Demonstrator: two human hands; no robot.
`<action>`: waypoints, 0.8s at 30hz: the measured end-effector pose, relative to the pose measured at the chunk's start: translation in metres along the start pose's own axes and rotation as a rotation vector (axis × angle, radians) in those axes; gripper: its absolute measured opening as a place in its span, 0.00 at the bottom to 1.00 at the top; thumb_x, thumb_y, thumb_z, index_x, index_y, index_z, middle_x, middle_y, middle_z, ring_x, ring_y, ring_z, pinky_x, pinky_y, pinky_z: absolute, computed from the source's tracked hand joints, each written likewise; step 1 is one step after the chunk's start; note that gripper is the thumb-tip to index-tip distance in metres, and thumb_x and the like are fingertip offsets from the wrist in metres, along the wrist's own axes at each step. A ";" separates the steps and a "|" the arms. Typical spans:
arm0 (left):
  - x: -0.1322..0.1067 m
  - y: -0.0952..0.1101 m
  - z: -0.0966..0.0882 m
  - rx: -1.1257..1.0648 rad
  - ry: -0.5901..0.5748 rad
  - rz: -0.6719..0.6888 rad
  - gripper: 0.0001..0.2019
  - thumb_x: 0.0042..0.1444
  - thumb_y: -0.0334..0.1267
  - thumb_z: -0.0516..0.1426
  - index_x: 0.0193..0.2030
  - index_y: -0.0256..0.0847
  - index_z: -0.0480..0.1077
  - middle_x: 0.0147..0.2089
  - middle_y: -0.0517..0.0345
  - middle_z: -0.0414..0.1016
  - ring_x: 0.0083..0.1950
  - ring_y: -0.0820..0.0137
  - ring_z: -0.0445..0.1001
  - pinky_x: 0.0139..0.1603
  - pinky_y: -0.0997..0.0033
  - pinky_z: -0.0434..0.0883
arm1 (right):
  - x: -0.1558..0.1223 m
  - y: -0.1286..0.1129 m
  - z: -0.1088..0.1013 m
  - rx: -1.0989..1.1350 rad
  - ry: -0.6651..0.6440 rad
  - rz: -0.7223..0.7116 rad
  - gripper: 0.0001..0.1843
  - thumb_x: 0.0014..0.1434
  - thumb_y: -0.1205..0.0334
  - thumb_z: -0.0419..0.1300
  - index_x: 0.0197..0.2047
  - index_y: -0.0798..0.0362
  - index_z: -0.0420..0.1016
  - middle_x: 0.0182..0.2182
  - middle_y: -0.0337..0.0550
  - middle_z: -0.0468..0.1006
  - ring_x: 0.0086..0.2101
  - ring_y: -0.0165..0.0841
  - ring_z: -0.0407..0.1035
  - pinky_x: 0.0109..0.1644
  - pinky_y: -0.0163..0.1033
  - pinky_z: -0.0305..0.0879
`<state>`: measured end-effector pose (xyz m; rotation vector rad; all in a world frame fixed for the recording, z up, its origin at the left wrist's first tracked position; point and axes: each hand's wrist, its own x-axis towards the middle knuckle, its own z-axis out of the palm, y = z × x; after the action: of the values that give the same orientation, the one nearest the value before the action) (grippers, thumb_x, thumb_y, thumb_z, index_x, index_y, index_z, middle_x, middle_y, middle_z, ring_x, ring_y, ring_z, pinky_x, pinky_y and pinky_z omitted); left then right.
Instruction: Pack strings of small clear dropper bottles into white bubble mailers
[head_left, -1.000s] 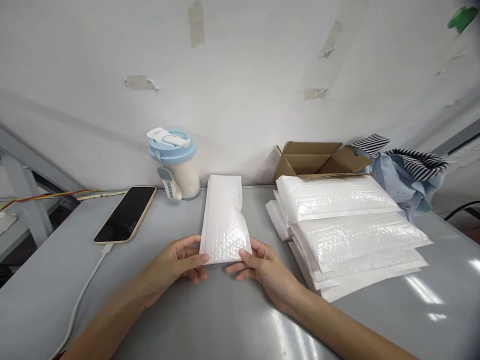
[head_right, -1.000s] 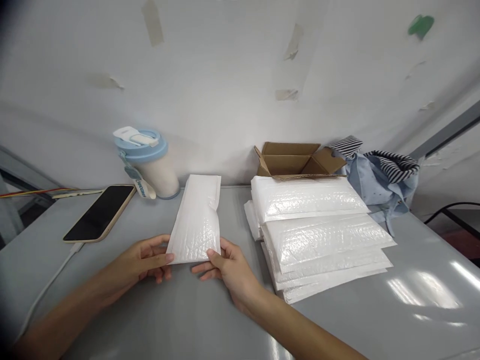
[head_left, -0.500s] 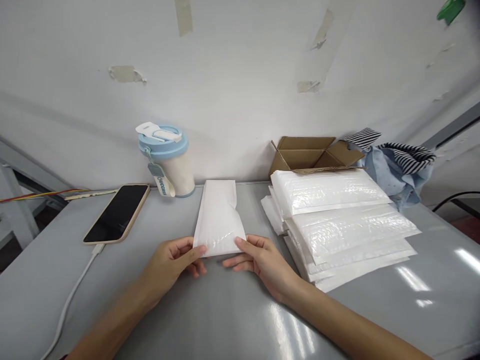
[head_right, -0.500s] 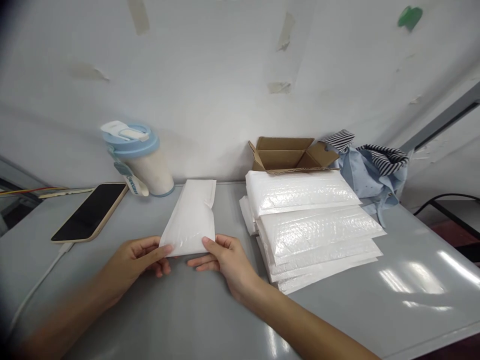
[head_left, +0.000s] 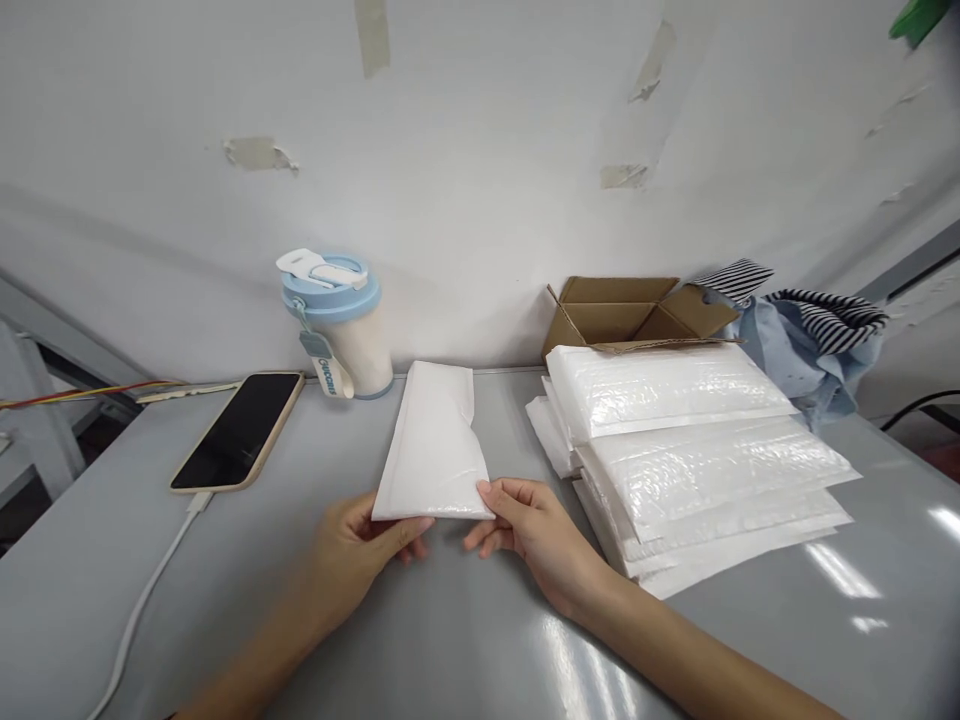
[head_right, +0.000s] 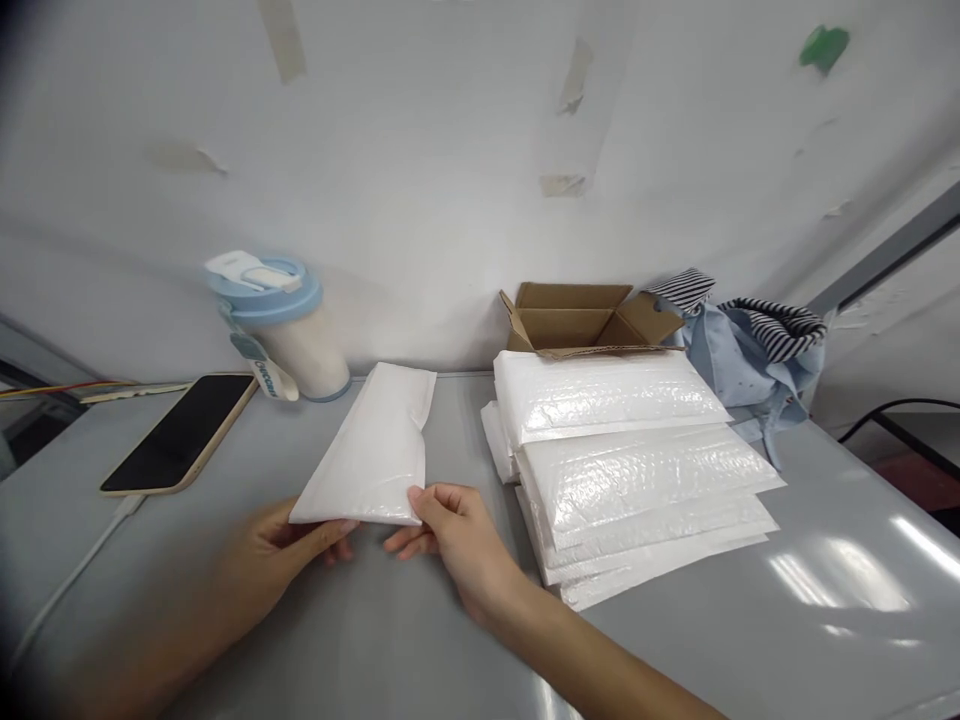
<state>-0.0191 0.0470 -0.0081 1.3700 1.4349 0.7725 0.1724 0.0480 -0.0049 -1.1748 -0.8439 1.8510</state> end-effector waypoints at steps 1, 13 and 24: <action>-0.001 -0.002 0.001 0.019 0.047 0.020 0.11 0.48 0.45 0.61 0.24 0.40 0.75 0.21 0.59 0.76 0.24 0.67 0.73 0.27 0.73 0.70 | 0.000 0.001 0.000 -0.006 0.002 -0.007 0.21 0.52 0.46 0.64 0.28 0.59 0.74 0.22 0.42 0.76 0.25 0.28 0.71 0.33 0.33 0.65; -0.001 -0.014 0.003 0.163 0.227 0.134 0.12 0.50 0.45 0.60 0.23 0.40 0.74 0.22 0.61 0.75 0.27 0.67 0.72 0.28 0.74 0.67 | 0.000 0.003 -0.001 -0.014 0.017 0.003 0.19 0.54 0.48 0.63 0.30 0.59 0.74 0.25 0.44 0.78 0.29 0.29 0.71 0.39 0.36 0.65; 0.003 -0.001 -0.005 -0.034 0.135 -0.147 0.13 0.47 0.45 0.61 0.37 0.39 0.74 0.21 0.63 0.73 0.20 0.71 0.68 0.18 0.76 0.59 | 0.003 -0.003 -0.010 0.072 -0.016 0.093 0.15 0.50 0.54 0.68 0.31 0.59 0.75 0.36 0.48 0.79 0.45 0.36 0.75 0.42 0.31 0.70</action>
<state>-0.0238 0.0505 -0.0076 1.1899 1.6010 0.8017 0.1813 0.0534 -0.0072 -1.1728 -0.7363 1.9525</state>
